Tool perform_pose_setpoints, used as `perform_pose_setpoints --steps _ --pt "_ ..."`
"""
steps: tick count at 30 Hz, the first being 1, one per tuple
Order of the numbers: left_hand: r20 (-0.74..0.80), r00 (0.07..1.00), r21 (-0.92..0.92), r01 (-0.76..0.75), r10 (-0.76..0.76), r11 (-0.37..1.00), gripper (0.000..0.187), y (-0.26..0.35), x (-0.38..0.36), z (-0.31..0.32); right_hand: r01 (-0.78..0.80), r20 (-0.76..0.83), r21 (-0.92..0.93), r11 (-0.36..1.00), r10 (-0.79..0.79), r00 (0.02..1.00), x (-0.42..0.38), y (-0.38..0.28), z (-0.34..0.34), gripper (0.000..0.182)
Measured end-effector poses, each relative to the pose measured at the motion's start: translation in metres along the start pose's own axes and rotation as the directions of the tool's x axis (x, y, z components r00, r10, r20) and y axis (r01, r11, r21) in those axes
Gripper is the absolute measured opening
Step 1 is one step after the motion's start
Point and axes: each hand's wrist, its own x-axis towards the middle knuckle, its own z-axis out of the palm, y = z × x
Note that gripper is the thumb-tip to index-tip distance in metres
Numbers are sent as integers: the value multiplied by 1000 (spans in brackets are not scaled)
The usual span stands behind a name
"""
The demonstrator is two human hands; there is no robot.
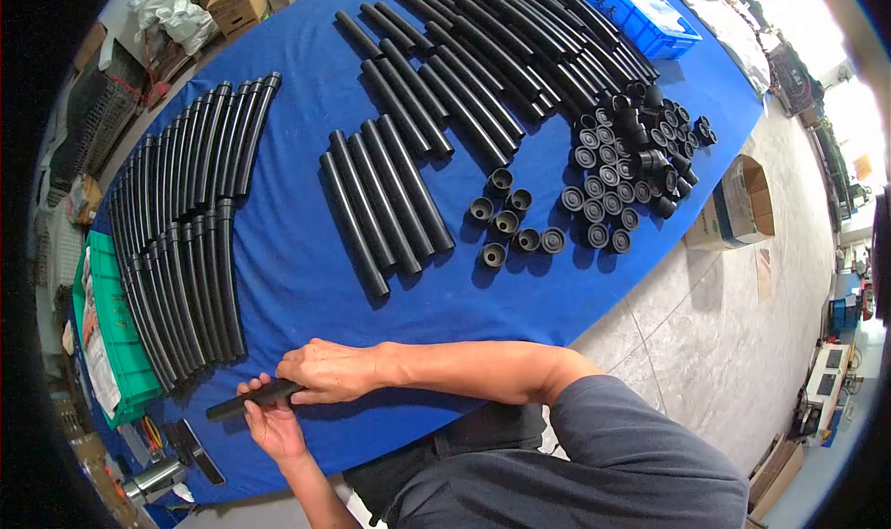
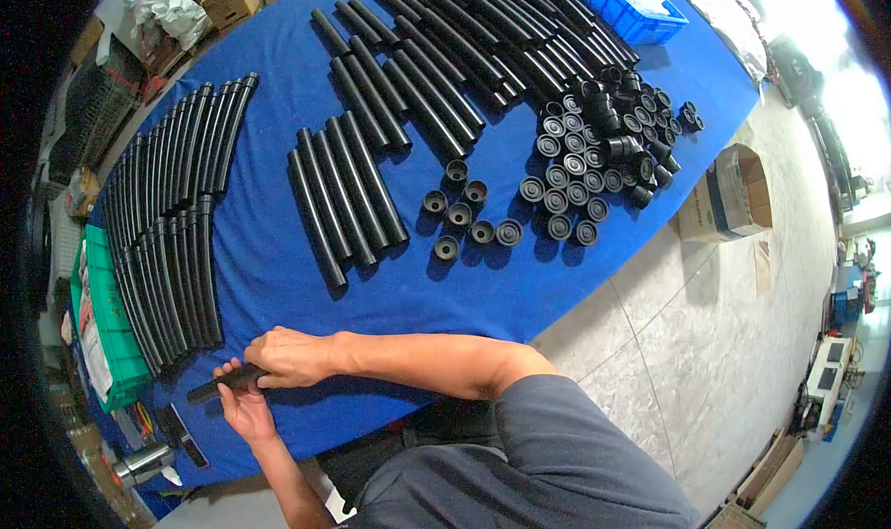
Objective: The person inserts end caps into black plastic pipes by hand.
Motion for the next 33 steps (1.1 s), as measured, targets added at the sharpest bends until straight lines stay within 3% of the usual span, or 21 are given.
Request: perform_pose_setpoints --steps 7,10,13,16,23,26,29,31,32,33 --pt "-57 998 71 -15 19 997 34 -3 3 3 -23 -103 -127 992 10 995 -2 -2 5 29" --pt "-44 999 68 -25 28 997 34 -2 0 1 36 -144 -106 994 -51 988 -1 -1 0 30" --pt "-46 998 38 -31 33 999 35 -2 0 -2 -160 73 180 971 149 986 4 -1 -10 30" --pt "-38 999 4 -25 25 1000 35 0 -1 -4 -71 -36 36 997 73 997 2 -2 0 30" --pt "-8 999 16 -32 32 999 35 -2 0 1 -28 -57 -3 1000 28 998 1 3 3 29" --pt "-89 996 8 -23 24 1000 34 -3 0 9 -9 -101 -148 989 -6 995 -1 0 7 30" --pt "-18 1000 20 -14 15 1000 34 -3 1 3 40 -150 -192 981 -69 986 -2 2 10 30" --pt "39 999 21 -27 26 999 35 -1 1 -4 -317 138 203 927 293 946 7 -14 -15 30" --pt "66 997 22 -32 31 999 35 -1 -1 -7 -507 323 343 791 407 854 11 -22 -28 30" --pt "23 1000 27 -16 16 1000 36 -1 -1 -4 -577 369 380 722 454 811 12 -24 -34 29"
